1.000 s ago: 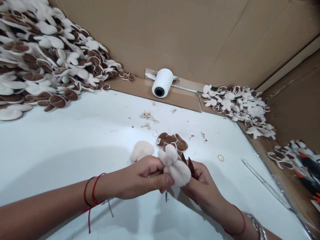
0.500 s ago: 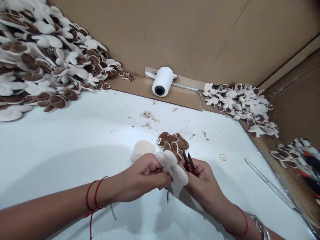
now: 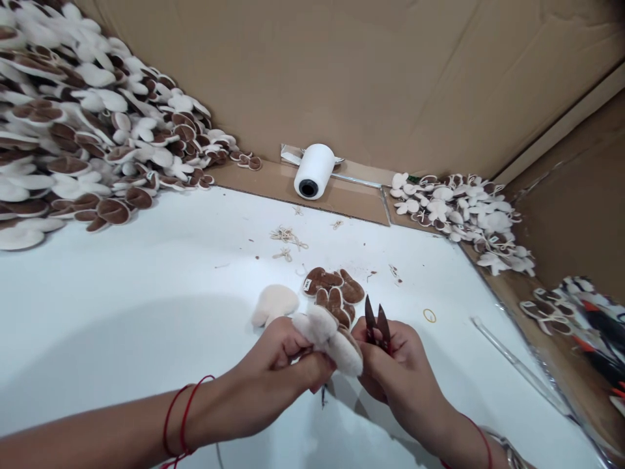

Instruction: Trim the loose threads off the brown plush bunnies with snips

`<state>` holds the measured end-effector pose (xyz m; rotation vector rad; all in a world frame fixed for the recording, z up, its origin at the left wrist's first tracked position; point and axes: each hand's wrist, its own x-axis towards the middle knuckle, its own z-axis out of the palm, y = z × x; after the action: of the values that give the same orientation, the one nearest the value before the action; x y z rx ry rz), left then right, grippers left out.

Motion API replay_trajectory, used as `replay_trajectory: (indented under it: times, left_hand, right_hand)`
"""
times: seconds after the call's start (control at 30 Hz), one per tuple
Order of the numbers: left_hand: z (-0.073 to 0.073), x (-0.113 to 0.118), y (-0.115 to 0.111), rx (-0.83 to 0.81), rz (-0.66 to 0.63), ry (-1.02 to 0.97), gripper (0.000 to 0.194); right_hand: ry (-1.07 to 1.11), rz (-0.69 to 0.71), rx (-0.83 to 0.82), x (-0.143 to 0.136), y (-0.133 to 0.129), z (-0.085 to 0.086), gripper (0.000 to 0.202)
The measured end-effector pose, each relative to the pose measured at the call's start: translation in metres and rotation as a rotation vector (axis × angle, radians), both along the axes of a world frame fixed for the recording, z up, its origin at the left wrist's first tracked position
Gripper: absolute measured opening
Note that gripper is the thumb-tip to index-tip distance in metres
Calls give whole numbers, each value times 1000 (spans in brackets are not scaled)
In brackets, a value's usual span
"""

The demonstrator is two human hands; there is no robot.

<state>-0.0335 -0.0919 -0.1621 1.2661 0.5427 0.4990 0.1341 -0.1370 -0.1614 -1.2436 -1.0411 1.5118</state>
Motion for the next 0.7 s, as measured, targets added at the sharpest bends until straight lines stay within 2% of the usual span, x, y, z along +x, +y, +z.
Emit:
replay_trajectory:
  times: [0.27, 0.37, 0.7]
  left_hand:
    - [3, 3, -2, 69, 39, 21, 36]
    - [4, 2, -4, 110, 45, -9, 34]
    - [11, 3, -6, 79, 73, 14, 39]
  right_hand:
    - [54, -11, -19, -1, 1, 5, 21]
    - [58, -25, -11, -1, 1, 7, 20]
    - [3, -33, 25, 2, 1, 8, 17]
